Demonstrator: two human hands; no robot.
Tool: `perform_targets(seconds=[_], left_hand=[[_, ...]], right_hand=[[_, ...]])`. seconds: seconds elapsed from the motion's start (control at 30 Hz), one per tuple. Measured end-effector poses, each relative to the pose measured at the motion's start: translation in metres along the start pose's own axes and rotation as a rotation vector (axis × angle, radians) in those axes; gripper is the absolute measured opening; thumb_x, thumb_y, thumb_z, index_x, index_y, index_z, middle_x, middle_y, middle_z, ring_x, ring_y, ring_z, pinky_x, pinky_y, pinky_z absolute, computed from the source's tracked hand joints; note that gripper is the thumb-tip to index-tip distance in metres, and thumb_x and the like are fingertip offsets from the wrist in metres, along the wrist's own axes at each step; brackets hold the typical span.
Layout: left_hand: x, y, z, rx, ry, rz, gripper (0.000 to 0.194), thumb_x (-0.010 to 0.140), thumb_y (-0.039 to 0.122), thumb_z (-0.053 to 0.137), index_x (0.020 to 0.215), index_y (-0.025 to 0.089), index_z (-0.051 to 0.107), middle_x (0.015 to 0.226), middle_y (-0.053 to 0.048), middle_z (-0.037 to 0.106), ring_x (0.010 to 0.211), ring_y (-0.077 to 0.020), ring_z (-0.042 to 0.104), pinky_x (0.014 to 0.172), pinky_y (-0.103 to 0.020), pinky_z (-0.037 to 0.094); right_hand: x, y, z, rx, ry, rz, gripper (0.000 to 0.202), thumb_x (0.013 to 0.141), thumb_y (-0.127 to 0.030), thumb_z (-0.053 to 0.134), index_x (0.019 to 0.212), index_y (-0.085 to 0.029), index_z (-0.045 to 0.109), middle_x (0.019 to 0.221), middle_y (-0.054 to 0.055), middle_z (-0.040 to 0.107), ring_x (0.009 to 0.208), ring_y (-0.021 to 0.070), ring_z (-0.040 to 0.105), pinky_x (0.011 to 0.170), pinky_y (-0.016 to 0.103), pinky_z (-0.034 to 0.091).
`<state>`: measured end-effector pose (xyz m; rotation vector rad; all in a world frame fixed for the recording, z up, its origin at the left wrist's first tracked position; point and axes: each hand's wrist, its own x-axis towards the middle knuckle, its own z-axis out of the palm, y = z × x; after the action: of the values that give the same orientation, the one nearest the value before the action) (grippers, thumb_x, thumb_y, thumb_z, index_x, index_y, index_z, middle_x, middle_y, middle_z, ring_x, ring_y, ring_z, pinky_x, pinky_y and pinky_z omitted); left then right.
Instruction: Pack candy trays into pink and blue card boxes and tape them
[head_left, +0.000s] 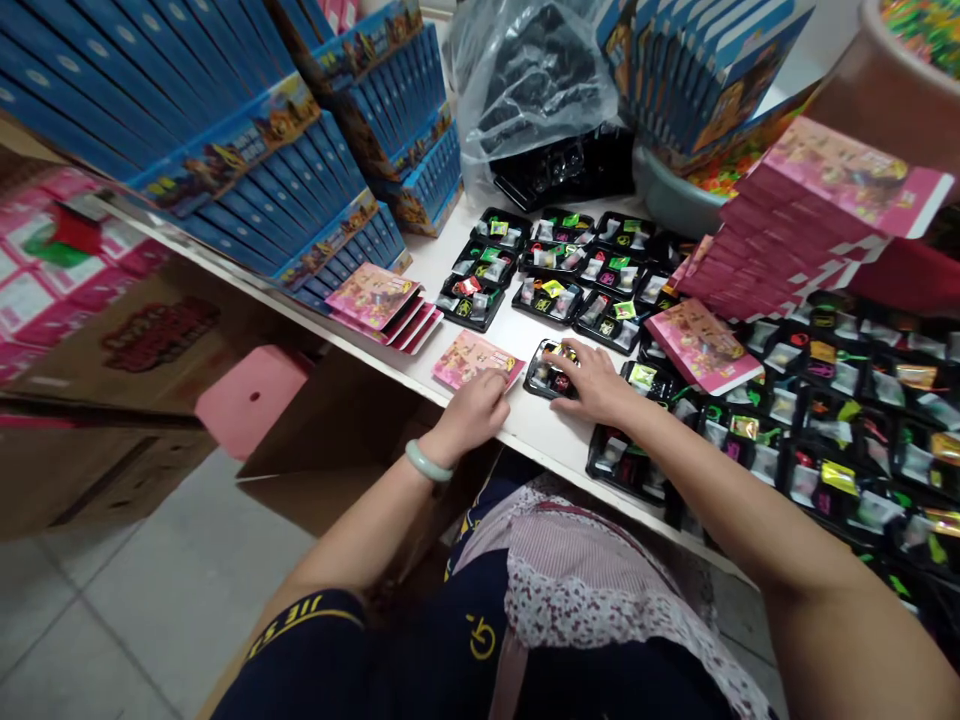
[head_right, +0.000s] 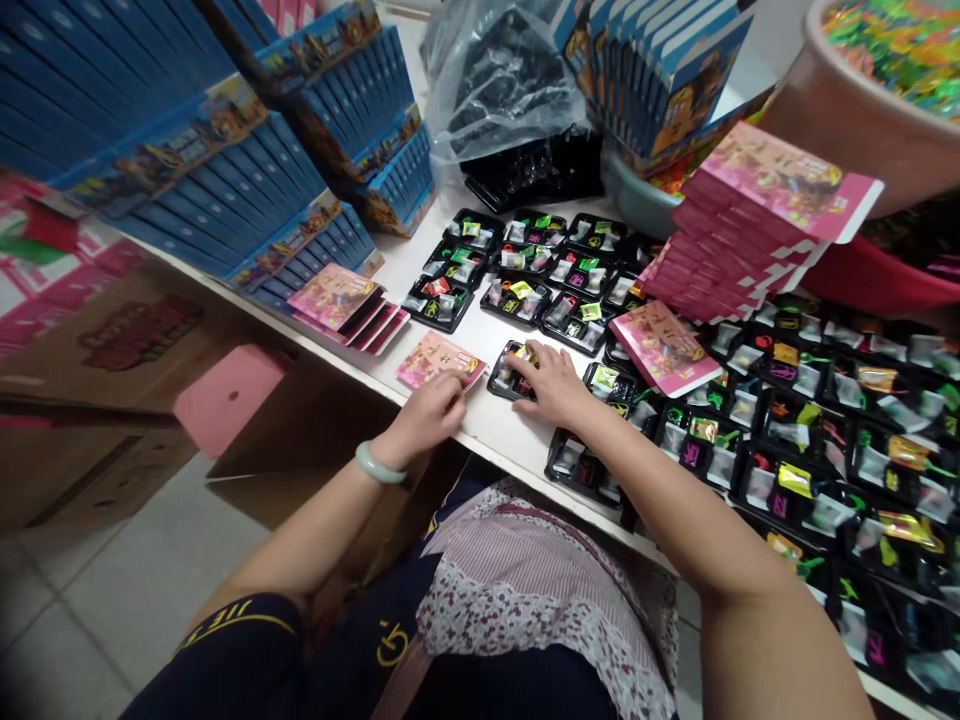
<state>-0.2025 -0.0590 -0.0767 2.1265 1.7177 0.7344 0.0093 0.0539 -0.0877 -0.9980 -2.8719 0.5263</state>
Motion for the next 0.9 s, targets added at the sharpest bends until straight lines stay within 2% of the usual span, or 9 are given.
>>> perform_targets(seconds=[0.2, 0.3, 0.4, 0.5, 0.6, 0.77, 0.9], left_hand=[[0.014, -0.014, -0.008, -0.370, 0.059, -0.185, 0.012, 0.076, 0.015, 0.049, 0.066, 0.019, 0.044, 0.112, -0.010, 0.068, 0.101, -0.0210, 0.063, 0.086, -0.036, 0.050], [0.018, -0.018, -0.012, -0.503, 0.077, -0.292, 0.012, 0.076, 0.024, 0.054, 0.067, 0.018, 0.048, 0.116, -0.011, 0.068, 0.106, -0.0237, 0.064, 0.092, -0.040, 0.049], [0.019, -0.017, -0.015, -0.614, 0.051, -0.327, 0.015, 0.075, 0.029, 0.058, 0.067, 0.018, 0.051, 0.117, -0.012, 0.068, 0.110, -0.0261, 0.063, 0.099, -0.044, 0.045], [0.019, -0.012, -0.015, -0.685, -0.005, -0.314, 0.016, 0.073, 0.030, 0.060, 0.067, 0.017, 0.052, 0.118, -0.012, 0.068, 0.111, -0.0259, 0.063, 0.099, -0.043, 0.045], [0.021, -0.008, -0.009, -0.723, -0.037, -0.332, 0.017, 0.073, 0.030, 0.061, 0.066, 0.017, 0.052, 0.119, -0.012, 0.067, 0.105, -0.0245, 0.064, 0.091, -0.040, 0.049], [0.025, -0.010, 0.008, -0.713, 0.004, -0.336, 0.014, 0.071, 0.027, 0.059, 0.065, 0.016, 0.052, 0.117, -0.013, 0.066, 0.101, -0.0230, 0.064, 0.081, -0.035, 0.052], [0.026, -0.012, 0.018, -0.653, 0.014, -0.290, 0.013, 0.073, 0.023, 0.057, 0.064, 0.017, 0.050, 0.111, -0.011, 0.068, 0.097, -0.0205, 0.063, 0.080, -0.033, 0.051]], right_hand=[[-0.010, 0.006, -0.011, 0.111, -0.001, -0.088, 0.059, 0.077, -0.032, 0.071, 0.134, -0.030, 0.055, 0.148, 0.012, 0.036, 0.132, 0.0357, 0.040, 0.108, 0.054, 0.036], [-0.020, 0.005, -0.020, 0.188, -0.010, -0.212, 0.057, 0.077, -0.030, 0.071, 0.132, -0.033, 0.056, 0.148, 0.009, 0.036, 0.132, 0.0329, 0.041, 0.109, 0.052, 0.037], [-0.023, 0.001, -0.023, 0.238, -0.012, -0.307, 0.057, 0.077, -0.029, 0.072, 0.132, -0.032, 0.057, 0.148, 0.010, 0.037, 0.133, 0.0318, 0.040, 0.110, 0.051, 0.037], [-0.019, -0.003, -0.015, 0.260, 0.011, -0.298, 0.057, 0.075, -0.029, 0.074, 0.130, -0.031, 0.058, 0.146, 0.011, 0.039, 0.132, 0.0325, 0.041, 0.108, 0.053, 0.038], [-0.013, -0.010, 0.001, 0.240, 0.052, -0.232, 0.056, 0.075, -0.030, 0.074, 0.128, -0.030, 0.060, 0.144, 0.011, 0.041, 0.128, 0.0340, 0.044, 0.105, 0.055, 0.039], [-0.003, -0.027, 0.027, 0.156, 0.116, -0.153, 0.055, 0.075, -0.029, 0.074, 0.127, -0.022, 0.058, 0.141, 0.018, 0.042, 0.127, 0.0373, 0.042, 0.103, 0.057, 0.038], [-0.004, -0.029, 0.028, 0.140, 0.148, -0.150, 0.064, 0.075, -0.037, 0.076, 0.129, -0.014, 0.051, 0.141, 0.022, 0.040, 0.130, 0.0373, 0.039, 0.104, 0.056, 0.037]])
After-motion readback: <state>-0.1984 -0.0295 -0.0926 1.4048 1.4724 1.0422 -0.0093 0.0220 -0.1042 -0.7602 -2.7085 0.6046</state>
